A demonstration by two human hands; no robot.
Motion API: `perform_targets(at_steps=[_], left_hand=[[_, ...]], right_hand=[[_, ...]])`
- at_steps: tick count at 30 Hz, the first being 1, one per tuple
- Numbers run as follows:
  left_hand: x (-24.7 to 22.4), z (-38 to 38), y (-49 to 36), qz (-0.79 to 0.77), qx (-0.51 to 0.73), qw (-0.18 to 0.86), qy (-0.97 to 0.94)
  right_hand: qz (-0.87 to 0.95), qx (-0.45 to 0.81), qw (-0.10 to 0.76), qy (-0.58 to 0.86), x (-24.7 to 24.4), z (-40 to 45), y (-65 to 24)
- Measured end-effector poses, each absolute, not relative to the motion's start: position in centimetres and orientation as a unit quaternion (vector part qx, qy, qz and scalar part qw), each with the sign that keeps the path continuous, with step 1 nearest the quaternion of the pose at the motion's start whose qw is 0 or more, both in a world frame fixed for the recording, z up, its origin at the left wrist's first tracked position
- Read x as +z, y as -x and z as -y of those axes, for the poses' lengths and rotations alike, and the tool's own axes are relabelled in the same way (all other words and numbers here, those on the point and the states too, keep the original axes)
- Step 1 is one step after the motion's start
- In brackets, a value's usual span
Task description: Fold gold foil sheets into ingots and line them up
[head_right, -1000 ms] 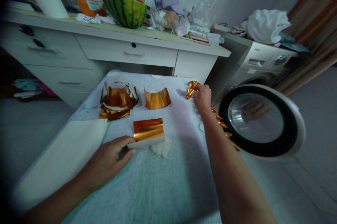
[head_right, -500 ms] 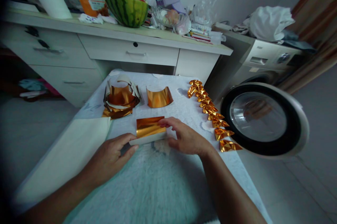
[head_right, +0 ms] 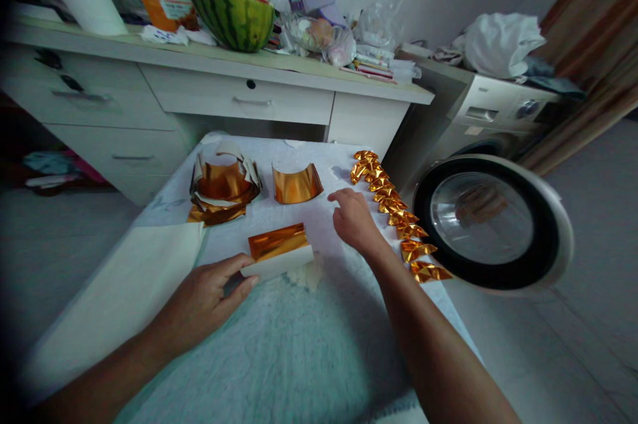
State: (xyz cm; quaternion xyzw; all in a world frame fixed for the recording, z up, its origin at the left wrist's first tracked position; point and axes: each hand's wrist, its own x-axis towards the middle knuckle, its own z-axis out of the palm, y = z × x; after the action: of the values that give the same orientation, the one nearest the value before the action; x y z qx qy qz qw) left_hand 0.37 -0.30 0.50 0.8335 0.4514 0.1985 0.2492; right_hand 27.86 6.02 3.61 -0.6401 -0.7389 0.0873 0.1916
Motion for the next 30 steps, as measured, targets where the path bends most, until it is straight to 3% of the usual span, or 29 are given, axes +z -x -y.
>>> perform_targets(at_steps=[4, 8, 19, 30], left_hand=[[0.5, 0.3, -0.4, -0.455, 0.194, 0.256, -0.831], [0.6, 0.2, -0.4, -0.454, 0.195, 0.257, -0.830], [0.4, 0.2, -0.4, -0.452, 0.192, 0.252, -0.834], [0.1, 0.2, -0.3, -0.439, 0.201, 0.260, -0.836]], right_hand=[[0.665, -0.020, 0.059, 0.744, 2.6, -9.8, -28.6], [0.630, -0.021, 0.047, 0.775, 1.2, -11.7, -28.5], [0.583, 0.003, 0.073, 0.809, -0.2, -13.2, -28.9], [0.597, 0.063, 0.172, 0.781, -1.0, -14.4, -28.2]])
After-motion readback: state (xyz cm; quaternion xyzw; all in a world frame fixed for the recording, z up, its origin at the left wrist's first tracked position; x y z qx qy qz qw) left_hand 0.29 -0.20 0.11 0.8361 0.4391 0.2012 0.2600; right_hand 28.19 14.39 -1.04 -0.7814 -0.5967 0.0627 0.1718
